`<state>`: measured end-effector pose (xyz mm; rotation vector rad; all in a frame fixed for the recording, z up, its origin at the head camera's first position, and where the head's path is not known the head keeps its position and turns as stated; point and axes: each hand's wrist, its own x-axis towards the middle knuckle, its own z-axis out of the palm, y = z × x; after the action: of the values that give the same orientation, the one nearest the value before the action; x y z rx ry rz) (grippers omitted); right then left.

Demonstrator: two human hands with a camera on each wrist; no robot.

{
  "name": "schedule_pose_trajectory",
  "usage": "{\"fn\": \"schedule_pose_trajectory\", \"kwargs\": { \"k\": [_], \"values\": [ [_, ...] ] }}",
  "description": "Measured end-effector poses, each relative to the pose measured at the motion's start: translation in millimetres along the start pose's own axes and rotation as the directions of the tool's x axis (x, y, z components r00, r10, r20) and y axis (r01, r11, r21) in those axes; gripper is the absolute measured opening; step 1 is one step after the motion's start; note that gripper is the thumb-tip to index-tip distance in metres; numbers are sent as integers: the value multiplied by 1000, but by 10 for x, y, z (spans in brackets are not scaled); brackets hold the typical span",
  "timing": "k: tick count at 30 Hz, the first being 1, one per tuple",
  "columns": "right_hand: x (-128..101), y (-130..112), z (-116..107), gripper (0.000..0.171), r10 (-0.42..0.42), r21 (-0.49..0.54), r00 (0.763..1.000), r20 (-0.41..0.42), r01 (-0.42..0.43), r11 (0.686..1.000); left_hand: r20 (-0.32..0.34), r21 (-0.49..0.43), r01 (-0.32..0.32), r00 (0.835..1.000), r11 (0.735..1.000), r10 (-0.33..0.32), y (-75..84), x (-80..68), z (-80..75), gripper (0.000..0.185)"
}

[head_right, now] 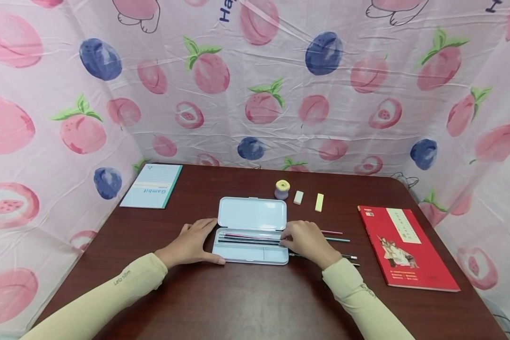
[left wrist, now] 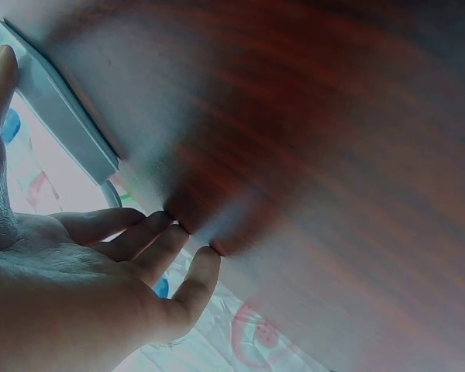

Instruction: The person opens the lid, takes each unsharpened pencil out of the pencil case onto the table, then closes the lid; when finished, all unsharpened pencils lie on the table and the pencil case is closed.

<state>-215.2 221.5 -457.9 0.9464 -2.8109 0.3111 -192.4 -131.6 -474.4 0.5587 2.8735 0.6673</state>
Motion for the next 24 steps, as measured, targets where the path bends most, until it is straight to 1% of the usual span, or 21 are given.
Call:
{"fn": "schedule_pose_trajectory", "kwargs": {
  "k": [10, 17, 24],
  "values": [
    [-78, 12, -6, 13, -28, -25, 997, -71, 26, 999, -2, 8, 0, 1000, 1000, 0, 11, -5, -4, 128],
    [-130, 19, -28, 14, -32, -50, 995, -90, 27, 998, -3, 12, 5, 1000, 1000, -5, 15, -8, -5, 128],
    [-220, 54, -55, 15, -52, -78, 990, -130, 42, 996, -2, 3, 2, 1000, 1000, -2, 11, -6, -6, 129]
  ]
}}
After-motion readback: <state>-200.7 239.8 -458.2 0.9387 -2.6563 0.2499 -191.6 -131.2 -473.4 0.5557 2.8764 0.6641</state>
